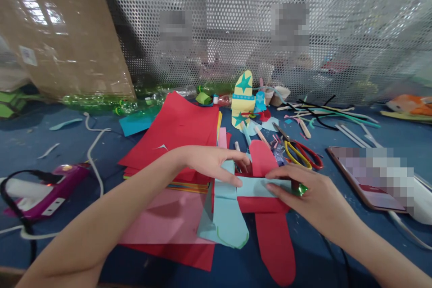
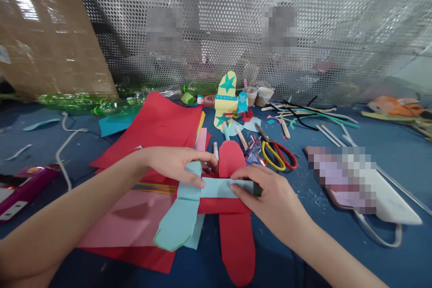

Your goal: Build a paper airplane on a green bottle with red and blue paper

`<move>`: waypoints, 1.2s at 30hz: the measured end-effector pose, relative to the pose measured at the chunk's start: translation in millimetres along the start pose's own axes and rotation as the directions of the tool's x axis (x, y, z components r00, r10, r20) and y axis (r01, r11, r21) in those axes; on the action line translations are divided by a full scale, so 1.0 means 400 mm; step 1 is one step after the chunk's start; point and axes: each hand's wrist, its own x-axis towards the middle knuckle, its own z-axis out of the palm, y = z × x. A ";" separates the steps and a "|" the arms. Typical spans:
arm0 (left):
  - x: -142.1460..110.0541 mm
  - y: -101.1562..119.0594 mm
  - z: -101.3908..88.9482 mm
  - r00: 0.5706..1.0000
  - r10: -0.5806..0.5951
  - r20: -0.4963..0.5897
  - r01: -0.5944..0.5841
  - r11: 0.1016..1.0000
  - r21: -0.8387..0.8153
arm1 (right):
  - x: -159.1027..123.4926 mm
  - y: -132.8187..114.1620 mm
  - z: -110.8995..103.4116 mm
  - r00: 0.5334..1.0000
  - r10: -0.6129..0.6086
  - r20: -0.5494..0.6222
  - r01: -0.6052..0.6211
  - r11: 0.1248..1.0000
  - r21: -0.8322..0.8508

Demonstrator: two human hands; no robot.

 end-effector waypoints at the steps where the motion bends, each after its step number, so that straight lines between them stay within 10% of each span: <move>1: 0.002 0.002 0.002 1.000 -0.002 -0.012 0.002 1.000 0.012 | 0.001 0.000 0.000 1.000 -0.004 0.005 0.004 1.000 -0.001; 14: 0.005 0.005 0.001 0.997 -0.070 -0.020 0.071 0.996 0.054 | 0.028 0.033 -0.091 0.982 0.088 0.165 -0.092 0.996 0.016; 36: -0.001 0.013 -0.005 0.984 -0.177 -0.035 0.179 0.981 0.076 | 0.035 0.030 -0.083 0.976 0.056 0.209 -0.084 0.988 0.131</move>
